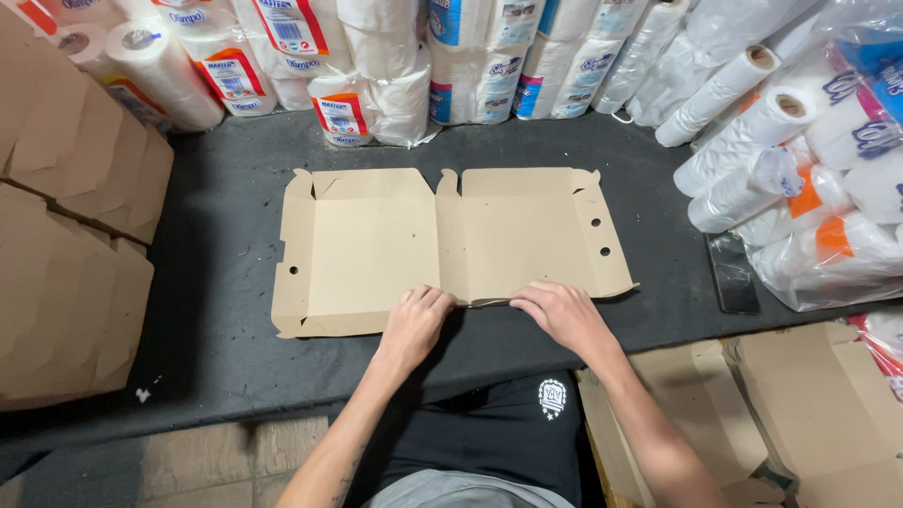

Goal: The person folds flat cardboard into small boxes by hand, stacking each finished box to the side.

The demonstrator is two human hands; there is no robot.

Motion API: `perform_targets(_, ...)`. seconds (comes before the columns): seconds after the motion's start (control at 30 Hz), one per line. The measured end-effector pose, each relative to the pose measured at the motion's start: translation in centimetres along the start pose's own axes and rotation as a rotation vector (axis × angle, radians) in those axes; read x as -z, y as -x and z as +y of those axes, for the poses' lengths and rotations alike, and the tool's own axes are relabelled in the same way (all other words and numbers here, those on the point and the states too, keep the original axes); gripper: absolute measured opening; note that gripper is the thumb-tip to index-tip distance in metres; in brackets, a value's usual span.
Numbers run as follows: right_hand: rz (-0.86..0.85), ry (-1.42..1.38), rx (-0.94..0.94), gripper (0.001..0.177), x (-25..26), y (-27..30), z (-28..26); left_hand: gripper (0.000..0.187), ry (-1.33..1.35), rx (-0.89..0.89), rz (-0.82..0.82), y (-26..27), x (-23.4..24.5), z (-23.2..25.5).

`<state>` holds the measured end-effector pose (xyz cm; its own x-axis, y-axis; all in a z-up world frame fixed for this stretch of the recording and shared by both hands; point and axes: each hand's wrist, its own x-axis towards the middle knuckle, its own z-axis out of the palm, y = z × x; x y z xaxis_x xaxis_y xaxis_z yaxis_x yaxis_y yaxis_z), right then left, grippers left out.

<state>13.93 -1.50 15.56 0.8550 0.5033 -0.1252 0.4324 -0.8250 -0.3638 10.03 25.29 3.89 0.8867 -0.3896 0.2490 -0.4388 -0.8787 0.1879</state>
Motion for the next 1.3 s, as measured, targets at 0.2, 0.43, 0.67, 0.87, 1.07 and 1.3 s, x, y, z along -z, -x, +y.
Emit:
perform_targets(0.2, -0.041, 0.095, 0.117, 0.026, 0.0, -1.2, -0.9, 0.022, 0.150, 0.171, 0.088, -0.9, 4.6, 2.4)
perform_targets(0.43, -0.007, 0.310, 0.310, 0.006, -0.7, -2.5, -3.3, 0.032, 0.116, 0.171, 0.047, -2.7, 5.4, 4.0)
perform_targets(0.67, 0.054, 0.596, 0.352, 0.021, -2.5, -4.3, -1.7, 0.038, 0.272, 0.204, -0.109, -2.0, 5.4, 3.9)
perform_targets(0.87, -0.054, 0.939, 0.257, 0.024, -5.5, -4.7, -1.7, 0.074, 0.145, 0.183, -0.203, 3.2, 8.7, 2.8)
perform_targets(1.07, -0.524, 0.487, 0.361, 0.103, -4.3, -3.6, -7.3, 0.036, 0.299, 0.248, -0.092, 9.4, 9.8, -2.5)
perform_targets(1.3, -0.314, 0.203, 0.375, 0.025, -3.1, -3.6, -8.7, 0.020, 0.269, 0.114, 0.208, 12.3, 7.6, -4.9)
